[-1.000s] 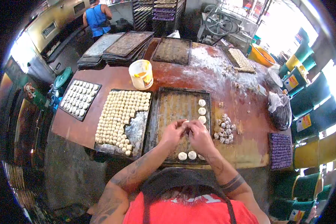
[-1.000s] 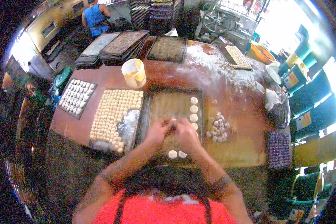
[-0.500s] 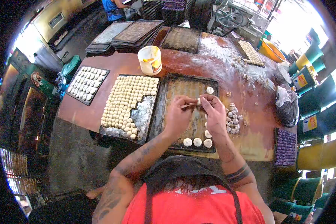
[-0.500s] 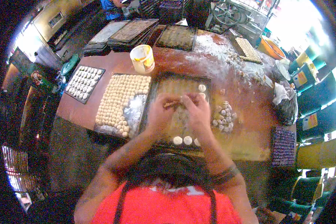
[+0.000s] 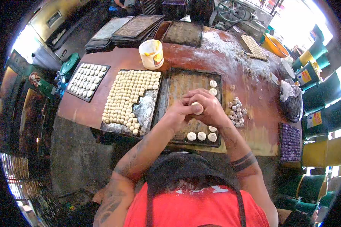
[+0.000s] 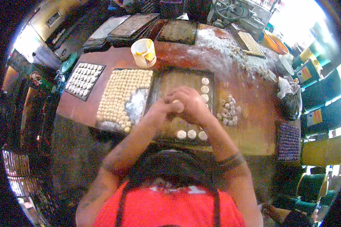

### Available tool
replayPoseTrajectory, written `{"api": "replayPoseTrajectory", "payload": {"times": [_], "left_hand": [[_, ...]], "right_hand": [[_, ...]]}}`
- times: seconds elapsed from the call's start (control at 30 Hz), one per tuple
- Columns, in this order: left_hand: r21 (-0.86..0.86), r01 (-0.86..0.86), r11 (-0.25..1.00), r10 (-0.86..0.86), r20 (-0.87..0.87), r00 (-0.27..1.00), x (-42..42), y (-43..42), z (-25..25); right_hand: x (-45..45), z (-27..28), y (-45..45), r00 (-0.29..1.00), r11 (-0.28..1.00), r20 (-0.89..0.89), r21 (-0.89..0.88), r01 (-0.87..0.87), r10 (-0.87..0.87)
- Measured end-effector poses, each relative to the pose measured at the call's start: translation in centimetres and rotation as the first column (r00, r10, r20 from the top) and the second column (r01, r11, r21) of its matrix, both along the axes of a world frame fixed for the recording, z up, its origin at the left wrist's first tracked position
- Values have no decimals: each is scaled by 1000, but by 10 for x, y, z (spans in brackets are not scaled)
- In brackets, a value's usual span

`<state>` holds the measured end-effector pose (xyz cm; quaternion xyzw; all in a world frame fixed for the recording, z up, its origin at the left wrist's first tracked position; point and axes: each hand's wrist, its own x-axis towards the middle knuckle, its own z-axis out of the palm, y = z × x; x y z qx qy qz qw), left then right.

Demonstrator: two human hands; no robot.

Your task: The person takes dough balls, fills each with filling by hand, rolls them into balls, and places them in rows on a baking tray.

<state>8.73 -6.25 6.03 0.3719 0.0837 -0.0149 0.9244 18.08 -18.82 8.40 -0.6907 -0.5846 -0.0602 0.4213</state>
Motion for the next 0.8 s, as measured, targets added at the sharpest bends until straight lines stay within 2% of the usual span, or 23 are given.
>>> {"api": "replayPoseTrajectory", "payload": {"times": [0.07, 0.1, 0.2, 0.23, 0.27, 0.33, 0.37, 0.4, 0.43, 0.47, 0.53, 0.57, 0.6, 0.63, 0.67, 0.73, 0.77, 0.8], "left_hand": [[-239, 28, 971, -54, -104, 993, -4, -4, -14], [-201, 21, 979, -51, -143, 988, -6, -4, -21], [16, -31, 999, 34, -207, 978, -7, 1, -38], [-11, -60, 998, 55, -234, 971, -10, 11, -41], [-10, -125, 992, 119, -229, 966, -13, 17, -43], [384, -276, 881, 376, -215, 901, -20, 15, -38], [592, -203, 780, 350, -144, 926, -24, 12, -43], [767, -133, 628, 304, -84, 949, -31, 6, -47], [772, -140, 619, 314, -80, 946, -43, -2, -39], [776, -11, 630, 183, -135, 974, -50, 4, -52], [884, -177, 432, 200, 97, 975, -65, 15, -117], [845, -157, 512, 253, 26, 967, -68, 21, -122], [796, -141, 589, 298, -52, 953, -72, 26, -126], [739, -132, 660, 334, -132, 933, -75, 30, -127], [768, -97, 633, 334, -158, 929, -78, 34, -127], [820, -36, 571, 343, -199, 918, -79, 44, -116], [832, -76, 550, 370, -161, 915, -83, 48, -120], [807, -66, 587, 371, -196, 908, -84, 51, -122]], "right_hand": [[-1, -3, -4, 998, 998, 21, -33, 59, -58], [0, -28, -4, 976, 981, -111, 22, 191, -188], [-18, -54, 2, 882, 931, -310, -39, 363, -356], [-26, -60, 6, 865, 935, -360, -76, 346, -349], [-37, -63, 5, 788, 944, -520, -165, 285, -329], [-39, -83, 5, 545, 967, -817, -55, 248, -186], [-35, -97, 0, 500, 948, -816, -170, 269, -288], [-34, -104, -3, 453, 917, -803, -284, 282, -388], [-41, -106, -6, 484, 912, -778, -285, 296, -401], [-44, -117, -13, 470, 891, -757, -379, 250, -454], [-53, -139, -24, 521, 886, -731, -448, 121, -441], [-62, -120, -23, 626, 809, -604, -583, 75, -493], [-71, -130, -19, 676, 755, -523, -652, 75, -519], [-73, -142, -18, 847, 720, -344, -691, 65, -406], [-73, -152, -18, 957, 685, -145, -726, 69, -250], [-81, -148, -22, 943, 706, -99, -689, 165, -317], [-83, -147, -24, 935, 716, -77, -666, 211, -347], [-87, -149, -27, 958, 763, -122, -634, 126, -259]]}}
